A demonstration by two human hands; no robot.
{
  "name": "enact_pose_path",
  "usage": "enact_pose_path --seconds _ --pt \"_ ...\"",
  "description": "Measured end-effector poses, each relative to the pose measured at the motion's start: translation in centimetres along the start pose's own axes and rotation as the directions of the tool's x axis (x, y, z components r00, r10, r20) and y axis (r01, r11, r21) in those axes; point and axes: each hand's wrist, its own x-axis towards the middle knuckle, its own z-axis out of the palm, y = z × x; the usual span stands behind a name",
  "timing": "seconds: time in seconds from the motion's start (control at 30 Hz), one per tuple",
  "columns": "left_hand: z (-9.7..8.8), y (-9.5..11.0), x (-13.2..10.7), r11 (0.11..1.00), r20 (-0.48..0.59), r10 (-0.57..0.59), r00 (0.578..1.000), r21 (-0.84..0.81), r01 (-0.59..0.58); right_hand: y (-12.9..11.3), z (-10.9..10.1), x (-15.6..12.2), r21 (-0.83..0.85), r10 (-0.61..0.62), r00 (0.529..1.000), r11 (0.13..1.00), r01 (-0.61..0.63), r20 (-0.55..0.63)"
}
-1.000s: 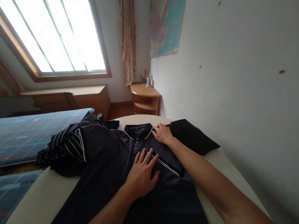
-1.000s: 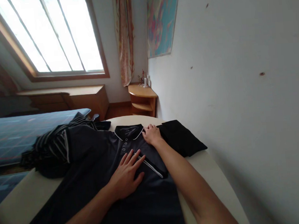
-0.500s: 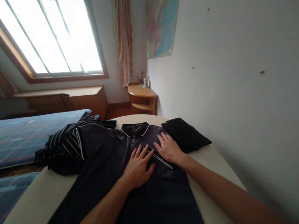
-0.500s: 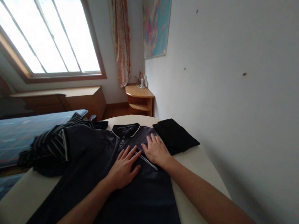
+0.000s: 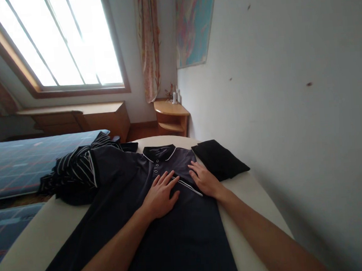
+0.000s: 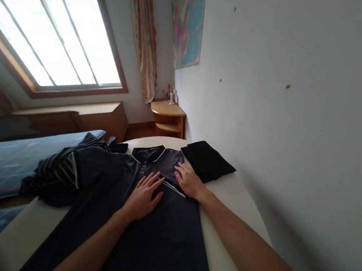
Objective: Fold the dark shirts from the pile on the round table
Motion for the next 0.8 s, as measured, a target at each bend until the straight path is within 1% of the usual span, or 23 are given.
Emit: enact_pose_path --seconds 0.07,0.13,0.27,0.33,0.4,0.5,0.6,0.67,0.73,0.8 --pt "0.1 0.0 0.1 1.0 0.005 -0.002 1.0 0.011 0.002 0.0 -0.8 -0.3 -0.031 0.024 0.998 0.999 -0.026 -0.064" --pt "0.2 0.0 0.2 1.0 0.014 -0.004 1.0 0.026 0.004 -0.2 -1.7 -0.9 -0.11 0.078 0.993 0.99 -0.088 -0.091" --pt "0.3 -0.1 0.4 0.998 0.053 0.006 0.999 0.058 -0.009 -1.2 -3.0 -2.2 -0.309 0.224 0.973 0.923 -0.229 -0.052" --pt "0.2 -0.2 0.5 0.998 0.071 0.021 0.997 0.058 -0.025 -1.6 -3.2 -2.7 -0.374 0.252 0.967 0.894 -0.247 -0.036" --pt "0.1 -0.4 0.6 0.998 0.073 0.038 0.997 0.048 -0.042 -1.8 -3.2 -2.9 -0.399 0.262 0.965 0.882 -0.249 -0.023" --pt "0.0 -0.7 0.6 0.998 0.033 0.051 0.998 0.02 -0.052 -1.7 -3.0 -3.0 -0.41 0.29 0.957 0.874 -0.262 0.007" --pt "-0.4 -1.3 0.5 1.0 -0.06 0.027 0.998 0.016 -0.026 -1.4 -2.8 -2.9 -0.42 0.308 0.951 0.866 -0.272 0.019" --pt "-0.7 -1.6 0.3 1.0 -0.105 0.017 0.994 0.023 -0.014 -1.1 -2.7 -2.9 -0.393 0.319 0.948 0.872 -0.292 0.003" --pt "-1.2 -1.7 0.2 0.999 -0.115 0.041 0.992 0.018 -0.04 -0.7 -2.6 -2.8 -0.301 0.333 0.943 0.897 -0.324 -0.02" --pt "-1.5 -1.4 0.1 0.996 -0.121 0.092 0.988 -0.006 -0.093 -0.3 -2.6 -2.7 -0.125 0.334 0.942 0.933 -0.336 -0.04"
